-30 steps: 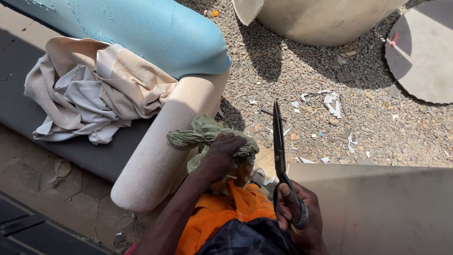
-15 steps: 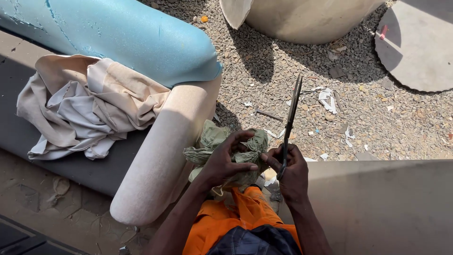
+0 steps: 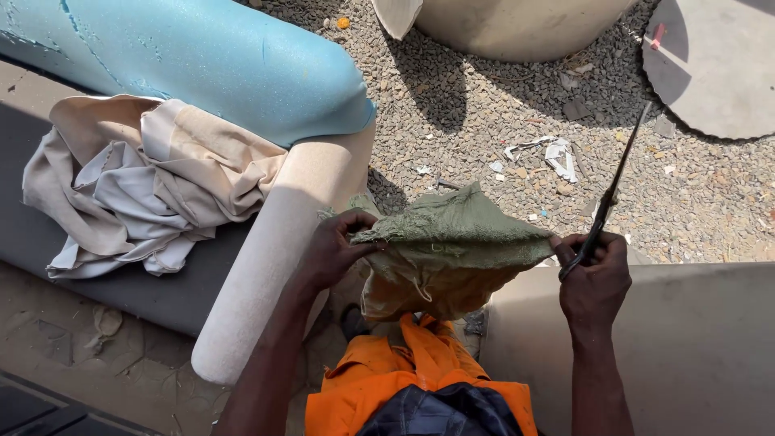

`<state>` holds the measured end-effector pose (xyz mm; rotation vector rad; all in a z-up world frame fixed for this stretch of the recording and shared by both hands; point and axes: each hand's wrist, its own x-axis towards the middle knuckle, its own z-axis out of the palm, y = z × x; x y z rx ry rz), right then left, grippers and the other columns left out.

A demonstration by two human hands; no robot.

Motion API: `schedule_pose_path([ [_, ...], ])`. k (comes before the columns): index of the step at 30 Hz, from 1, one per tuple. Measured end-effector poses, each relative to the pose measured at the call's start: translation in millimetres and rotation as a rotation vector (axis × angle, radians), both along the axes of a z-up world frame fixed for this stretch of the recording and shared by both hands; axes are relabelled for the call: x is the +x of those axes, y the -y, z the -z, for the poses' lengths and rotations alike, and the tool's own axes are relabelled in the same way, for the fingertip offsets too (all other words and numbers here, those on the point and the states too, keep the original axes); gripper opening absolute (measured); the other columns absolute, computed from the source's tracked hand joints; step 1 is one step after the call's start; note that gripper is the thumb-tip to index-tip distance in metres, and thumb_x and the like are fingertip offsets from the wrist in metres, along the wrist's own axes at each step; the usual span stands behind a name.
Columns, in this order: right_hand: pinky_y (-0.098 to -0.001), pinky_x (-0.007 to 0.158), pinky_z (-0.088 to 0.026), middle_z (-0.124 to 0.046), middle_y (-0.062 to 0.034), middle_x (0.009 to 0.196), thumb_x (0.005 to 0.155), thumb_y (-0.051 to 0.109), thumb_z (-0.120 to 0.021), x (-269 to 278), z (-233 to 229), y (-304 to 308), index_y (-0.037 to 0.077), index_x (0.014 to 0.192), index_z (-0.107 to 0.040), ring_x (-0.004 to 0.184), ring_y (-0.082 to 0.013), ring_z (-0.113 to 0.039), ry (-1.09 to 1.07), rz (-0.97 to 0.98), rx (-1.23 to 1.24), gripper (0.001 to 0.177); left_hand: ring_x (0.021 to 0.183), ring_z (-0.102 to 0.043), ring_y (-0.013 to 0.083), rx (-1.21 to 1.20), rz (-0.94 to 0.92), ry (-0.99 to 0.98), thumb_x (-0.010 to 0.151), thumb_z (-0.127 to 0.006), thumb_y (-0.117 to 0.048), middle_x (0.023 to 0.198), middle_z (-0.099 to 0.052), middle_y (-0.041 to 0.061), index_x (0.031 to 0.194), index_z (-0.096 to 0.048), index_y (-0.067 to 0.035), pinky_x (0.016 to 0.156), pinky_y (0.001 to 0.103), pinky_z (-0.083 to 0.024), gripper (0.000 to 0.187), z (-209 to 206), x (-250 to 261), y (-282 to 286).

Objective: Cutting a green woven sack with a pair of scissors

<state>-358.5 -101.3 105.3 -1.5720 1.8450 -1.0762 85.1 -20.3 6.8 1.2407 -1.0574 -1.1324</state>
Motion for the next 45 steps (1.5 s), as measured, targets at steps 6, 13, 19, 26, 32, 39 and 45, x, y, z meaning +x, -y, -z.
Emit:
schedule_pose_path([
  [6,-0.0532,0.098,-0.063,-0.089,-0.0129,0.101,0.108,0.094,-0.102,13,-41,-5,0.006,0.140,-0.075,0.096,-0.0359,-0.088,-0.335,0.009,0.327,0.098,0.100,-0.081,0.0593,-0.316,0.218,0.355,0.102,-0.096,-0.011,0.110,-0.079,0.025,0.133,-0.088,-0.015,0.083,0.067,-0.064,0.032,-13,-110,-4],
  [13,-0.0430,0.087,-0.055,-0.096,-0.0114,0.100,0.102,0.044,-0.105,28,53,-62,0.007,0.127,-0.087,0.088,-0.0211,-0.076,0.088,-0.045,0.661,0.048,0.095,-0.081,0.0540,-0.207,0.457,0.541,0.115,-0.082,-0.041,0.122,-0.082,0.022,0.134,-0.069,-0.012,0.077,0.063,-0.064,0.037,31,-207,-58],
  [19,-0.0461,0.098,-0.050,-0.079,-0.0072,0.088,0.118,0.027,-0.094,-43,67,-72,0.006,0.146,-0.074,0.086,-0.0184,-0.067,0.203,-0.018,0.301,0.040,0.131,-0.079,0.0552,-0.092,0.435,0.592,0.108,-0.090,-0.051,0.128,-0.083,0.028,0.157,-0.056,-0.010,0.120,0.061,-0.059,0.072,65,-160,-88],
  [26,-0.0425,0.097,-0.053,-0.076,-0.0082,0.087,0.114,0.007,-0.092,-10,19,-67,0.006,0.144,-0.075,0.083,-0.0127,-0.063,0.169,0.013,0.115,0.034,0.133,-0.071,0.0393,-0.237,-0.047,1.090,0.117,-0.064,-0.019,0.132,-0.079,0.021,0.170,-0.067,-0.002,0.105,0.047,-0.051,0.055,135,-157,-40],
  [32,-0.0293,0.089,-0.055,-0.093,-0.0005,0.110,0.106,0.024,-0.104,-10,-1,-2,0.013,0.133,-0.079,0.085,-0.0109,-0.083,-0.087,0.027,0.115,0.038,0.090,-0.083,0.0400,-0.045,0.330,1.073,0.110,-0.067,-0.031,0.090,-0.083,0.008,0.105,-0.095,-0.023,0.080,0.052,-0.059,0.029,204,-146,31],
  [39,-0.0299,0.094,-0.060,-0.095,-0.0130,0.118,0.094,0.025,-0.119,29,-30,-50,0.002,0.130,-0.075,0.101,-0.0169,-0.090,0.164,0.011,0.183,0.061,0.048,-0.057,0.0313,0.139,0.227,0.347,0.107,-0.080,-0.021,0.056,-0.064,0.007,0.089,-0.078,-0.014,0.063,0.048,-0.049,0.020,102,-84,40],
  [45,-0.0510,0.119,-0.065,-0.096,-0.0138,0.148,0.070,0.018,-0.125,74,40,-86,0.007,0.141,-0.075,0.132,-0.0238,-0.085,0.344,-0.125,0.318,0.088,0.047,-0.017,0.0119,0.263,0.133,-0.094,0.128,-0.079,-0.063,0.046,-0.040,-0.002,0.063,-0.059,-0.023,0.053,0.040,-0.025,0.078,-93,-105,28],
])
